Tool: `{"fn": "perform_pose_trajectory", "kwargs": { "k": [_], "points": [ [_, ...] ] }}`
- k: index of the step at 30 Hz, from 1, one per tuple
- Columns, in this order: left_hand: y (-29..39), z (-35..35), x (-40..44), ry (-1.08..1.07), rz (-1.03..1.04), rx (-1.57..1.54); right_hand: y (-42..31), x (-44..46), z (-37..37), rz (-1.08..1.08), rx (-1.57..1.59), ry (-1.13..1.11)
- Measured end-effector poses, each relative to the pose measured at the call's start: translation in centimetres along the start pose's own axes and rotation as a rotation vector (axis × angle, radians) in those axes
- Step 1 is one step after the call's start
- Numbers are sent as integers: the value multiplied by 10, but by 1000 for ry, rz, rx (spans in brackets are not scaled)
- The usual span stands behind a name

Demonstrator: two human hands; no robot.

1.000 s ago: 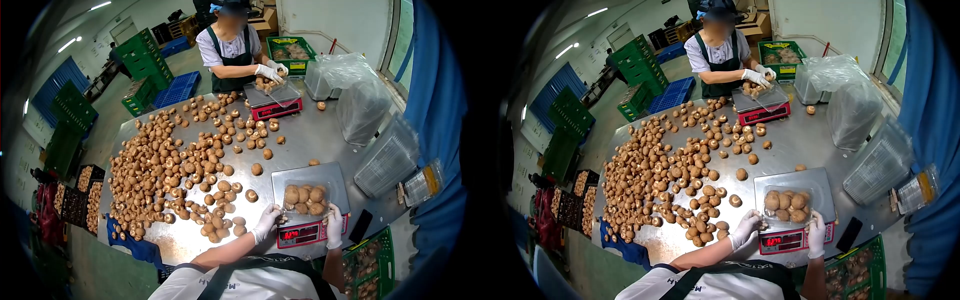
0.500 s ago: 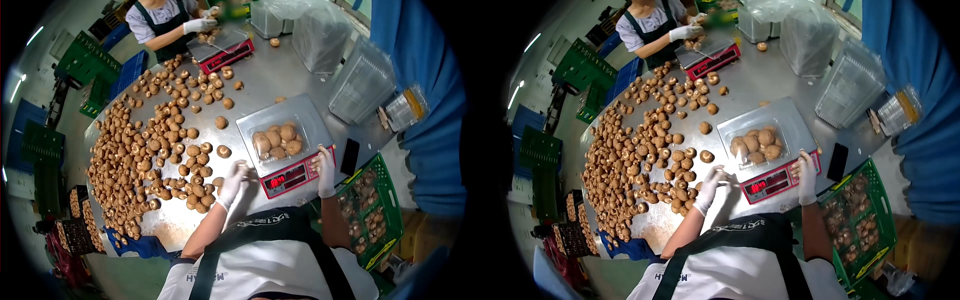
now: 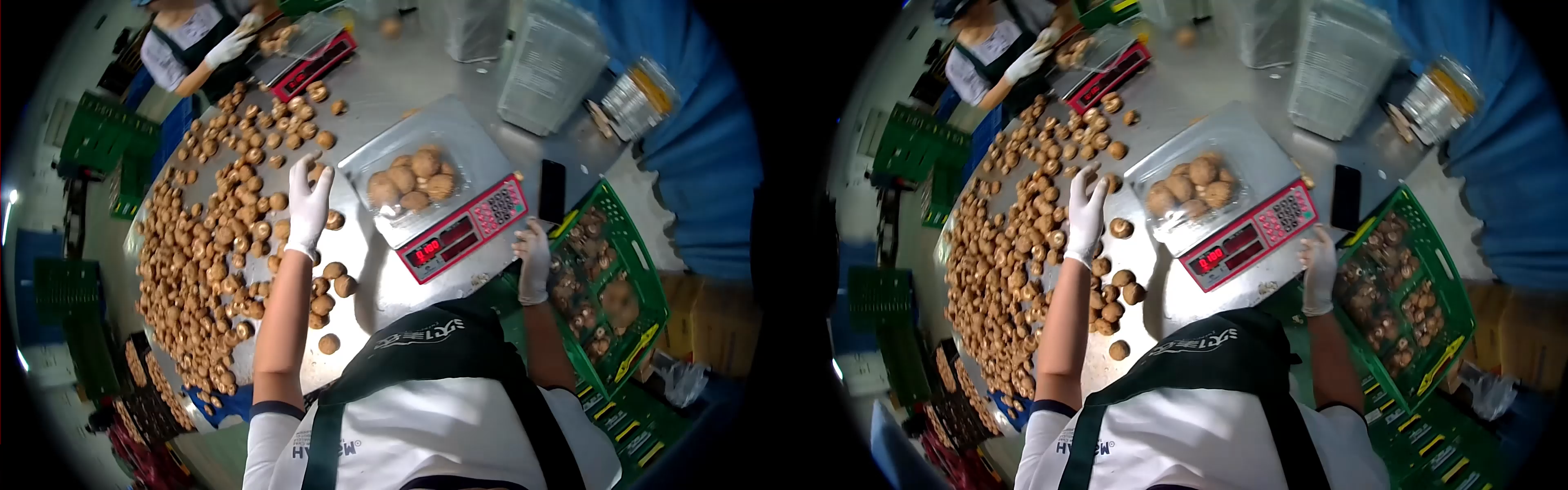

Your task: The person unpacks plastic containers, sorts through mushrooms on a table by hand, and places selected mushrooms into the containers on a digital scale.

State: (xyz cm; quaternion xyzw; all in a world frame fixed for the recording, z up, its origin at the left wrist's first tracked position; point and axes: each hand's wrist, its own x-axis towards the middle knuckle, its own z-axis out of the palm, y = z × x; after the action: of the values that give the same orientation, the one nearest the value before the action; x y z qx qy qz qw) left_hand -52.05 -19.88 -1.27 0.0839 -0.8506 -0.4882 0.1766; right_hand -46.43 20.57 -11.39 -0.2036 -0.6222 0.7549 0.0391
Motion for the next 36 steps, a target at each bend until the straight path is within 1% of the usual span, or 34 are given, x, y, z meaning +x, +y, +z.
{"fn": "perform_pose_trajectory", "kwargs": {
  "k": [1,3,4,5,7,9,10,11,13,15,16,17,18,19,20,21,22,23,25,27,29,30,31,32,33,34,35,36],
  "points": [
    [-5,10,12,-34,104,120,6,-3,1,-64,-70,-64],
    [-14,41,28,-47,305,324,22,-12,20,3,103,-106],
    [-1,55,23,-212,252,448,8,-27,38,66,15,-122],
    [13,60,13,-363,201,602,18,-29,43,124,-25,-255],
    [27,74,-14,-419,228,594,18,-48,70,180,101,-321],
    [49,84,-45,-575,326,636,15,-61,71,210,331,-442],
    [59,92,-67,-613,379,601,22,-61,66,166,340,-407],
    [70,100,-87,-646,425,564,26,-53,47,332,413,-378],
    [96,106,-109,-734,415,355,-7,-56,8,197,499,-157],
    [98,111,-124,-727,334,109,-34,-54,-48,26,324,62],
    [97,108,-129,-728,320,69,-21,-36,-94,-155,124,95],
    [95,105,-135,-727,304,31,-15,-23,-139,-314,-52,250],
    [92,101,-139,-744,304,53,-26,-25,-163,-152,123,485],
    [86,96,-143,-764,301,79,-16,-11,-200,-337,-174,701],
    [81,89,-148,-784,299,106,-11,-6,-241,-193,-298,708],
    [75,84,-151,-795,267,115,-5,-3,-272,-121,-426,717],
    [70,79,-156,-803,233,123,-5,-3,-283,62,-695,800],
    [63,74,-161,-810,198,132,-24,-15,-270,172,-463,614],
    [51,66,-171,-785,134,177,37,-5,-286,251,-492,477],
    [48,59,-181,-750,21,171,69,1,-269,467,-624,249],
    [48,52,-188,-740,-50,196,102,13,-245,384,-882,247],
    [46,48,-190,-714,-66,180,99,23,-228,272,-967,419],
    [41,42,-196,-683,-89,168,92,38,-215,93,-1090,557],
    [38,36,-202,-642,-134,187,78,59,-200,-314,-1103,649],
    [23,29,-213,-596,-146,191,86,98,-209,-512,-1169,621],
    [27,9,-228,-529,-227,162,4,136,-139,-584,-733,399],
    [22,1,-239,-499,-242,181,-44,154,-104,-688,-755,346],
    [20,-7,-250,-455,-306,200,-99,162,-62,-933,-705,256]
  ]
}}
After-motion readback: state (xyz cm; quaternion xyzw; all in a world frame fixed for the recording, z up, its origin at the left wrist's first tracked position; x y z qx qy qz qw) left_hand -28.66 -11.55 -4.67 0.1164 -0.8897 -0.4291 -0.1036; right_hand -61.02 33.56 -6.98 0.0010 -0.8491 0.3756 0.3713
